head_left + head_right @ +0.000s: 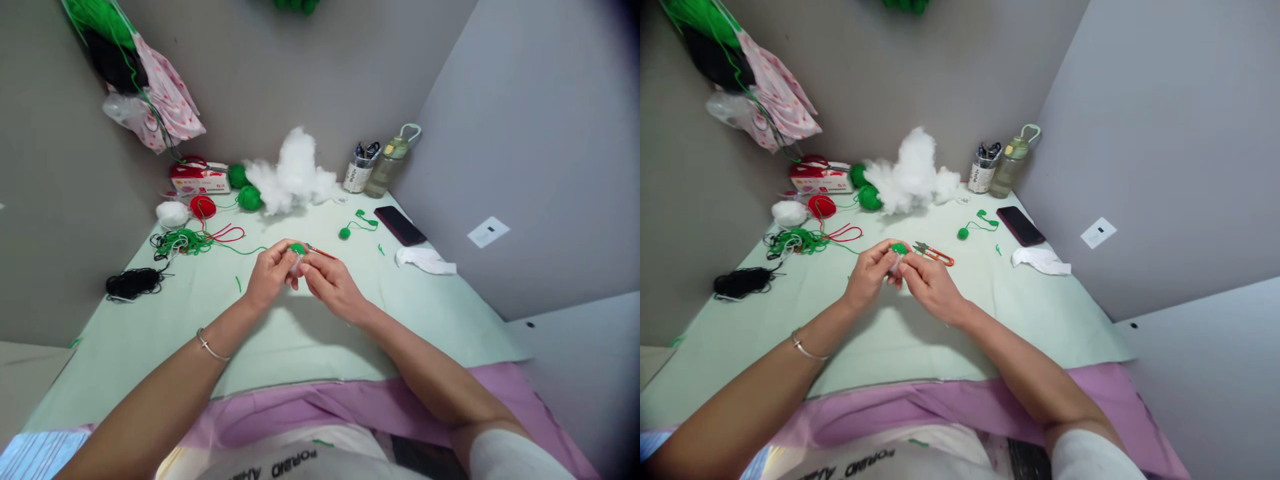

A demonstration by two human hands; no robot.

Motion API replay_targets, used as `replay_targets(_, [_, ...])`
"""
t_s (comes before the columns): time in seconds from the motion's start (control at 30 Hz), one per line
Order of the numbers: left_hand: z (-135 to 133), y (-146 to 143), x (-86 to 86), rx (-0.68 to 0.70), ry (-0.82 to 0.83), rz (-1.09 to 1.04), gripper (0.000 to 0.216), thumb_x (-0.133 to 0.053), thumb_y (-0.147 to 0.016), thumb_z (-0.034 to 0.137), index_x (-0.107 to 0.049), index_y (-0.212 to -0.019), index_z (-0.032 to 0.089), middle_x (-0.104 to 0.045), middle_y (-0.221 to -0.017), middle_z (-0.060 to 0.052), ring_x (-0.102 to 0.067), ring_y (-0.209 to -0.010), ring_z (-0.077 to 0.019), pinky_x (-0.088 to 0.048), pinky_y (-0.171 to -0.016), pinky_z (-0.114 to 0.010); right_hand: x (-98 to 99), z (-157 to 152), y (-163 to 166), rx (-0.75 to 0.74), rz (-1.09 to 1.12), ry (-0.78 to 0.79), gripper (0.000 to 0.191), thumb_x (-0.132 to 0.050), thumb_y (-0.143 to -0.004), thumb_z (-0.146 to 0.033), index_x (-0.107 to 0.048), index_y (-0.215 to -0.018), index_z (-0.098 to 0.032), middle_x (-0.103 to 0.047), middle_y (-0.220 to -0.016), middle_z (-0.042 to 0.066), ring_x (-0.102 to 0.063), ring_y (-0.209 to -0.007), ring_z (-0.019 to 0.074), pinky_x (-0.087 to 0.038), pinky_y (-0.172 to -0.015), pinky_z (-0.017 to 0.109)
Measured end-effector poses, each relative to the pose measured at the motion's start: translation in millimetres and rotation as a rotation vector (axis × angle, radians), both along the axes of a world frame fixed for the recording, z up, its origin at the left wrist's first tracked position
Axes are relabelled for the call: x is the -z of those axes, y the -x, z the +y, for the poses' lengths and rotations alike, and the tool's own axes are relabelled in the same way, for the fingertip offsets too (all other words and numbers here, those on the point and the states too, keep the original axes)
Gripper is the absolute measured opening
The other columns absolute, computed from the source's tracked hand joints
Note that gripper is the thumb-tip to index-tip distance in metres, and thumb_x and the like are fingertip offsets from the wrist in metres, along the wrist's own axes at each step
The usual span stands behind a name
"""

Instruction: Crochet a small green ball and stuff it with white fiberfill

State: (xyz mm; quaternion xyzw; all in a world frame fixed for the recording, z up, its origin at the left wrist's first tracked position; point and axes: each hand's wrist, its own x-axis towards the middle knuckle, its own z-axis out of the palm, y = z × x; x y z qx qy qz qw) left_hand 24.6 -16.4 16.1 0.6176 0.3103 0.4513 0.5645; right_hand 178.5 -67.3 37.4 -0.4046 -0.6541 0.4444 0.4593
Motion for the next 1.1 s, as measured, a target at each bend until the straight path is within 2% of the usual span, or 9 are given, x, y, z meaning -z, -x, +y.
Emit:
replay_targets(0.1, [-4.2,-3.5,5.1,-0.116,-0.089,0.049,0.031,-0.055,-0.097,0.050,-0.062,-0.095,0.019,-0.050,-0.057,0.006,-0.047,-0.045,-0.0104,-0.040,-0.045,-0.022,0.7,2.0,0.4,0.004,0.014,0.024,0.031,-0.055,-0.098,-0.040,-0.061,-0.076,-0.020,-0.050,-0.058,-0.004,-0.036,-0.053,0.0098,-0.029,-0.054,0.025])
replay_targets(0.23, [-7.1,-1.3,8.8,-0.199,-0.225,0.159,0.027,-0.049,-0.102,0.045,-0.061,-0.101,0.021,-0.054,-0.060,0.005,-0.051,-0.052,-0.0126,-0.043,-0.055,-0.025,0.5,9.2,-5.1,-0.207,0.352,0.382,0.025,-0.057,-0.096,-0.036,-0.061,-0.078,-0.019,-0.030,-0.044,-0.012,-0.017,-0.044,0.0076,-0.020,-0.044,0.021])
replay_targets(0.3, [-6.7,1.4,9.7,-0.231,-0.302,0.216,0.026,-0.048,-0.102,0.043,-0.062,-0.105,0.022,-0.059,-0.066,0.003,-0.054,-0.056,-0.0135,-0.044,-0.062,-0.026,-0.1,12.1,-9.0,-0.318,0.484,0.549,0.023,-0.058,-0.096,-0.033,-0.061,-0.078,-0.019,-0.024,-0.043,-0.013,-0.010,-0.045,0.0075,-0.016,-0.041,0.018])
replay_targets(0.37, [-5.7,3.8,10.4,-0.263,-0.375,0.268,0.026,-0.047,-0.103,0.042,-0.062,-0.107,0.021,-0.064,-0.075,0.001,-0.055,-0.061,-0.0145,-0.044,-0.067,-0.028,0.1,13.8,-12.0,-0.393,0.567,0.632,0.022,-0.058,-0.096,-0.030,-0.060,-0.077,-0.018,-0.023,-0.043,-0.013,-0.008,-0.045,0.0075,-0.015,-0.039,0.016])
replay_targets(0.47, [-4.1,5.5,11.3,-0.308,-0.462,0.330,0.028,-0.044,-0.104,0.041,-0.063,-0.107,0.021,-0.068,-0.084,-0.003,-0.057,-0.068,-0.0165,-0.044,-0.073,-0.029,2.7,15.0,-13.4,-0.447,0.617,0.664,0.023,-0.055,-0.099,-0.029,-0.060,-0.080,-0.017,-0.022,-0.044,-0.013,-0.007,-0.045,0.0075,-0.016,-0.037,0.014])
replay_targets(0.7, [1.5,6.6,17.1,-0.350,-0.624,0.378,0.031,-0.039,-0.106,0.039,-0.063,-0.113,0.020,-0.071,-0.102,-0.007,-0.062,-0.083,-0.0184,-0.044,-0.078,-0.029,11.6,19.5,-16.4,-0.550,0.582,0.677,0.025,-0.047,-0.102,-0.028,-0.059,-0.083,-0.018,-0.022,-0.042,-0.013,-0.005,-0.042,0.0078,-0.018,-0.035,0.012])
replay_targets(0.93, [11.3,11.4,20.8,-0.349,-0.673,0.341,0.027,-0.045,-0.106,0.036,-0.066,-0.115,0.021,-0.067,-0.098,-0.006,-0.058,-0.081,-0.0175,-0.043,-0.077,-0.030,19.7,31.0,-20.9,-0.601,0.523,0.649,0.023,-0.054,-0.101,-0.032,-0.063,-0.089,-0.014,-0.031,-0.043,-0.012,-0.013,-0.042,0.0069,-0.025,-0.038,0.014])
replay_targets(1.1, [5.1,10.1,16.7,-0.287,-0.626,0.220,0.027,-0.049,-0.105,0.038,-0.069,-0.113,0.023,-0.067,-0.092,-0.004,-0.059,-0.082,-0.0169,-0.045,-0.081,-0.030,26.5,24.9,-14.2,-0.678,0.515,0.656,0.028,-0.059,-0.098,-0.041,-0.064,-0.090,-0.015,-0.028,-0.042,-0.013,-0.012,-0.040,0.0061,-0.022,-0.038,0.015])
